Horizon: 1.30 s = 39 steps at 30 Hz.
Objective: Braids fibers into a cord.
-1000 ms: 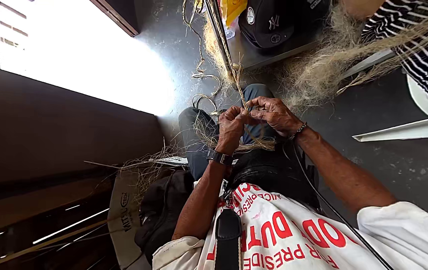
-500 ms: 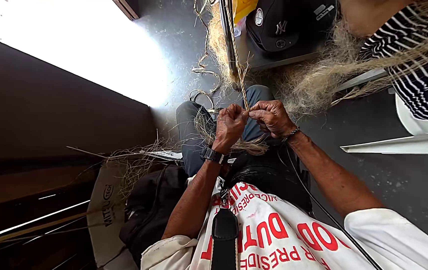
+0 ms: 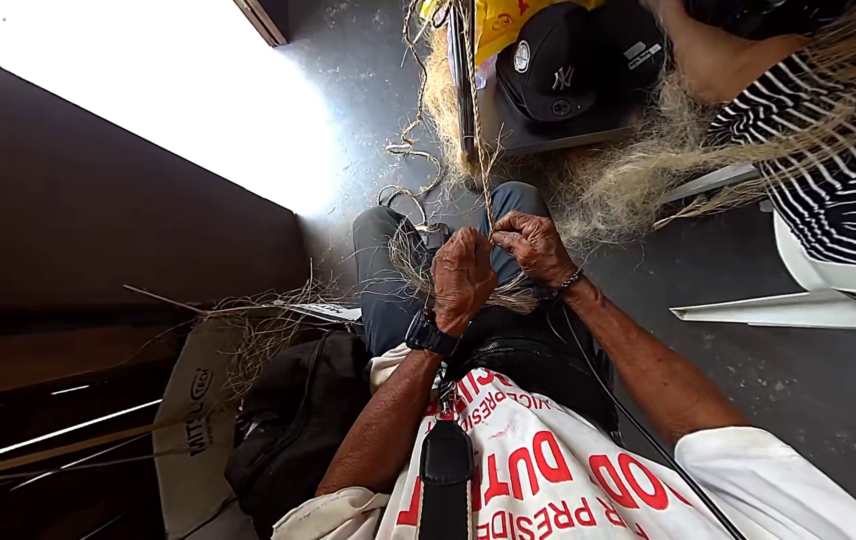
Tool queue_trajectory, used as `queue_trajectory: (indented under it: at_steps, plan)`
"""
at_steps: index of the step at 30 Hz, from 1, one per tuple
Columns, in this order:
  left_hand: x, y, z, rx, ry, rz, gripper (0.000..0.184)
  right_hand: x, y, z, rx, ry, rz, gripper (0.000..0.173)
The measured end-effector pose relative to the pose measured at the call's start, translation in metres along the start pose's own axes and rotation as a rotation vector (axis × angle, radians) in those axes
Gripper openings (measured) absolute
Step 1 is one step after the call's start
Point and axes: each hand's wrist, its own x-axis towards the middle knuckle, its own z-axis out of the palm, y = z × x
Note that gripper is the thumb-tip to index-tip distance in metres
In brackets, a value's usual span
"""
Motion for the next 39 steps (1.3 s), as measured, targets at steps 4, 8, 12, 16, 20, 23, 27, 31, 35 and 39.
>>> queue_trajectory:
  at_steps: [4,8,12,16,20,23,27,31,35,39]
  plan:
    - [-0.013,0.005,-0.002,0.059,-0.110,0.043,0.011,-0.004,0.007,0.004,0.092,-0.026,0.083,0.008]
    - [-0.019,-0.004,-0.001,0.008,-0.240,0.120,0.011,-0.006,-0.003,0.008,0.404,-0.018,0.346,0.007]
    - [-0.022,-0.017,-0.017,-0.083,-0.351,0.054,0.012,-0.007,-0.009,0.007,0.614,-0.017,0.459,0.008]
    - [-0.012,-0.024,-0.029,-0.257,-0.174,-0.104,0.027,-0.007,-0.005,0.005,0.584,-0.051,0.399,0.008]
    - [0.012,-0.011,-0.026,-0.409,-0.343,-0.191,0.032,-0.007,-0.002,0.007,0.460,-0.063,0.261,0.010]
    - [0.020,-0.009,-0.025,-0.440,-0.428,-0.177,0.018,-0.004,0.000,0.003,0.426,-0.055,0.148,0.010]
    - [0.021,-0.027,-0.064,-0.548,-0.500,-0.271,0.020,0.003,-0.003,-0.009,0.368,-0.016,0.123,0.009]
    - [0.019,-0.078,-0.135,-0.559,-0.340,-0.329,0.017,0.001,0.002,-0.020,0.334,-0.001,0.104,0.009]
    - [0.023,-0.101,-0.200,0.360,0.054,-0.493,0.026,0.001,-0.002,-0.022,0.273,-0.017,0.084,0.010]
    - [0.031,-0.061,-0.195,0.395,0.178,-0.347,0.035,0.002,-0.003,-0.017,0.353,-0.017,0.084,0.009]
